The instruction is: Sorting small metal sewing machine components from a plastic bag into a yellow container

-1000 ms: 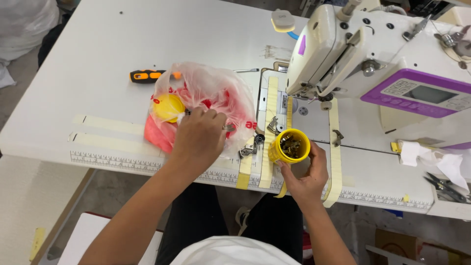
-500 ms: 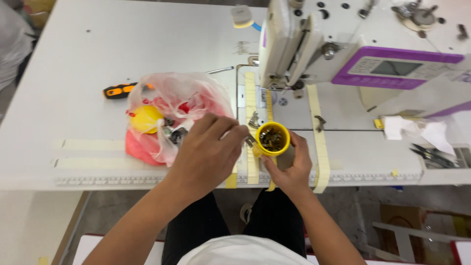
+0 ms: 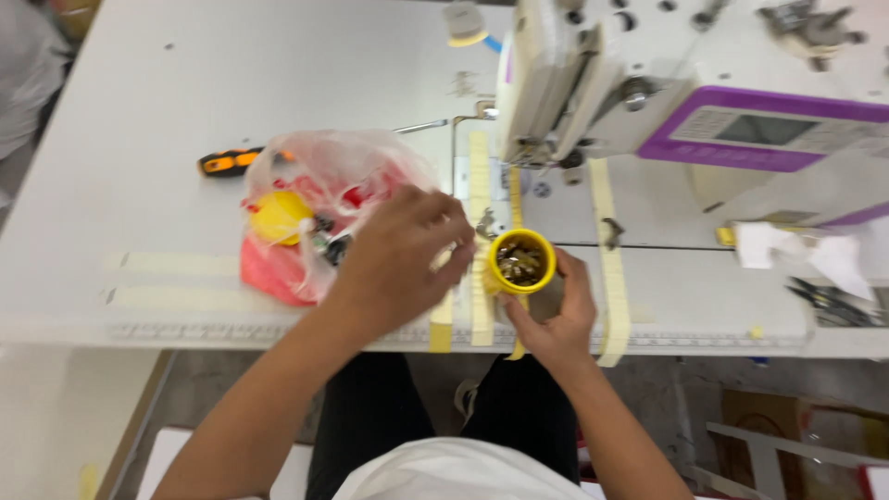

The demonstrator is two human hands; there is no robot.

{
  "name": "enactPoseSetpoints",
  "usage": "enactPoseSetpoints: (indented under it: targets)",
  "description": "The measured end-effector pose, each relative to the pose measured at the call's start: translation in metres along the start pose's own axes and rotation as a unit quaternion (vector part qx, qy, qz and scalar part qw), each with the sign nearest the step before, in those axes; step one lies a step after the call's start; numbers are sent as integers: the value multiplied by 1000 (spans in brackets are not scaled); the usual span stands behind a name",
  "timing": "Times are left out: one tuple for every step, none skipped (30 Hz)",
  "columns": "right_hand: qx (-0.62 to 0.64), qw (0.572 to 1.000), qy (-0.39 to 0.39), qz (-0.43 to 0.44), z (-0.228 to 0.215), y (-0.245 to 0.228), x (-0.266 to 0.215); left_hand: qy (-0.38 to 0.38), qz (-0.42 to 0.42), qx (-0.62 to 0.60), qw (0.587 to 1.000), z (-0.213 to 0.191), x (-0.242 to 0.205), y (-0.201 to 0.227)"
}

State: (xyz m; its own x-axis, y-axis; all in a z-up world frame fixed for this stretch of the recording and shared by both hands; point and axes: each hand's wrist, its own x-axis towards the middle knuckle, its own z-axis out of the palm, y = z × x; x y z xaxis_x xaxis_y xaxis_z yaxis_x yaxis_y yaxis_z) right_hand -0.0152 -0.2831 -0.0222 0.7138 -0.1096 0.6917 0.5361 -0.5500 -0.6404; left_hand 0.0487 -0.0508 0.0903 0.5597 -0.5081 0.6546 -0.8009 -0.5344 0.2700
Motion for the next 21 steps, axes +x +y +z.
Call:
enactPoseSetpoints:
  targets:
    - [12, 1000, -6, 4, 0, 0, -2, -6, -10, 9, 1000, -14, -7, -8]
    - [12, 1000, 6, -20, 0, 0, -3, 2, -60, 14, 998, -28, -12, -16]
    - [12, 999, 19, -44, 0, 0, -4, 11, -109, 20, 994, -42, -17, -23]
    - [17, 999, 19, -42, 2, -3, -1, 8, -111, 24, 994, -45, -26, -26]
    - [26, 998, 24, -48, 4, -6, 1, -19, -140, 46, 989, -48, -36, -28]
    - [30, 998, 28, -53, 2, -10, 3, -46, -168, 64, 983, -49, -44, -30]
    - [31, 998, 30, -51, 3, -10, 0, -48, -168, 64, 983, -38, -59, -38]
    - [20, 998, 22, -59, 3, -10, 0, -97, -139, 132, 977, -27, -72, -48]
    - [10, 998, 14, -67, 4, -10, 0, -145, -109, 200, 963, -16, -85, -58]
    - [10, 998, 11, -66, 3, -10, 0, -146, -112, 199, 963, -17, -88, -55]
    - [18, 998, 14, -59, 3, -10, 0, -184, -115, 220, 951, -17, -92, -52]
    - [24, 998, 19, -56, 3, -8, 4, -217, -116, 242, 939, -17, -92, -51]
    - [24, 998, 19, -61, 2, -8, 2, -213, -116, 243, 939, -17, -91, -49]
    - [27, 998, 12, -57, 3, -7, 1, -222, -122, 246, 936, -19, -91, -47]
    - [29, 998, 6, -53, 3, -6, -1, -231, -128, 248, 932, -20, -90, -45]
    - [30, 998, 3, -53, 4, -7, -3, -232, -131, 247, 932, -19, -92, -41]
    - [37, 998, 3, -59, 4, -8, -5, -239, -131, 246, 930, -18, -93, -38]
    - [44, 997, 7, -71, 5, -6, -3, -242, -129, 248, 929, -16, -90, -38]
    - [44, 996, 7, -75, 5, -6, -1, -238, -129, 249, 930, -15, -87, -36]
    - [35, 997, -2, -67, 4, -7, -1, -244, -141, 234, 931, -16, -86, -33]
    - [27, 998, -11, -59, 4, -8, -1, -250, -153, 218, 931, -16, -84, -31]
